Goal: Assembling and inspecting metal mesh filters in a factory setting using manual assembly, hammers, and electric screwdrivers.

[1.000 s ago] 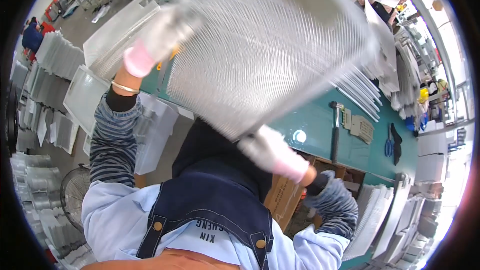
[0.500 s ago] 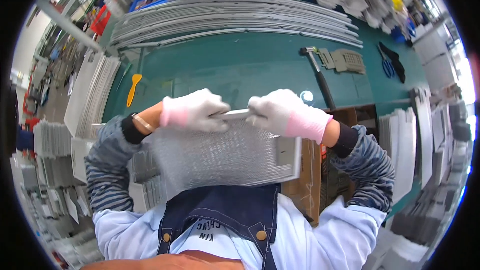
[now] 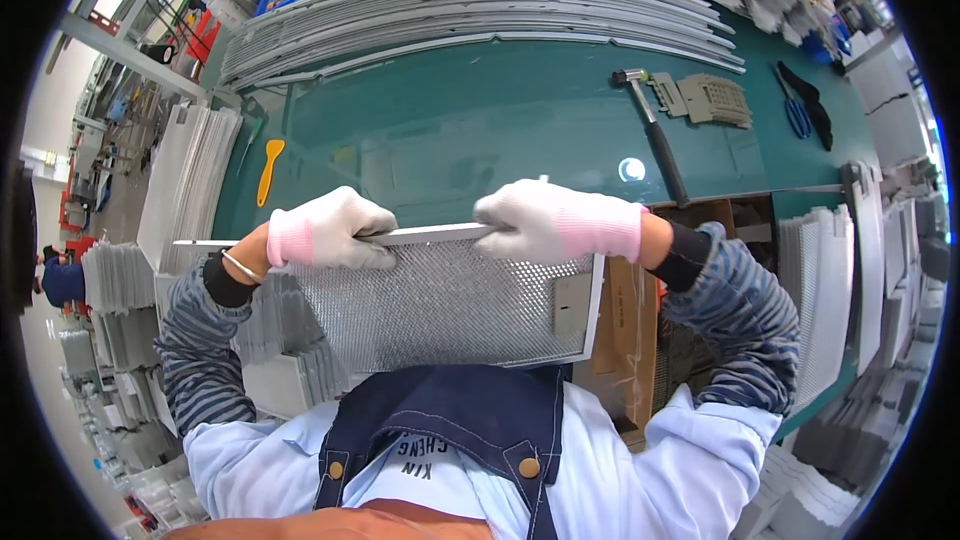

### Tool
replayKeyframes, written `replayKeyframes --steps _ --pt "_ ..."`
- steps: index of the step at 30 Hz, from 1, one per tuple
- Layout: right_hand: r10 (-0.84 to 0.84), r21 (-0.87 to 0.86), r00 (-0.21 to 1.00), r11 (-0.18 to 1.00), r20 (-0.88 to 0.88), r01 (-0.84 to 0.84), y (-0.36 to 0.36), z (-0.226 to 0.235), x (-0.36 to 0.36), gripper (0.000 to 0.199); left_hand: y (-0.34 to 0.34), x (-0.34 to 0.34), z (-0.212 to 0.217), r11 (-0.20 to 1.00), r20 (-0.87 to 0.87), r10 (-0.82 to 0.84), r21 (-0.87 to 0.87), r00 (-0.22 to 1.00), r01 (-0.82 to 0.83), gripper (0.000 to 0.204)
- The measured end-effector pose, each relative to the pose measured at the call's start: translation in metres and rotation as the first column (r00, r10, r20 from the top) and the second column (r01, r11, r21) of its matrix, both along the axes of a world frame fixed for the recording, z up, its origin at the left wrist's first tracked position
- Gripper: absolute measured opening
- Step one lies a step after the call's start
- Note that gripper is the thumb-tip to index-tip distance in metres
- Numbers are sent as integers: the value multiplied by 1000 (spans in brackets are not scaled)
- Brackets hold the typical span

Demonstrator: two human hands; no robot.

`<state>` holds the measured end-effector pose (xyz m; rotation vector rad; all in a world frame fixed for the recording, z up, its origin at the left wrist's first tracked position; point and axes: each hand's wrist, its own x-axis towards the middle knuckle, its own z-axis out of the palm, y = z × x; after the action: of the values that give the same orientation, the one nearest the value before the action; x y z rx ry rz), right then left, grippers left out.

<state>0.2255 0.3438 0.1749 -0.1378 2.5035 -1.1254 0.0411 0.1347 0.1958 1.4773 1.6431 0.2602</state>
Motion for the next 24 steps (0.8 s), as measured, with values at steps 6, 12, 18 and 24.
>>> replayKeyframes --steps 6,12,18,24 --pt "123 -72 992 990 2 -122 -43 -5 -48 26 -12 1 -1 998 -55 67 24 996 -65 34" --pt "128 -117 991 984 -38 -131 -44 3 -59 25 -27 0 1 996 25 76 47 997 -77 31" --pt "175 -54 981 984 81 -171 -47 10 -61 23 -27 7 6 986 34 81 142 996 -85 27" --pt "82 -27 994 996 74 -81 -33 6 -50 21 -38 10 -5 966 68 186 170 980 -196 24"
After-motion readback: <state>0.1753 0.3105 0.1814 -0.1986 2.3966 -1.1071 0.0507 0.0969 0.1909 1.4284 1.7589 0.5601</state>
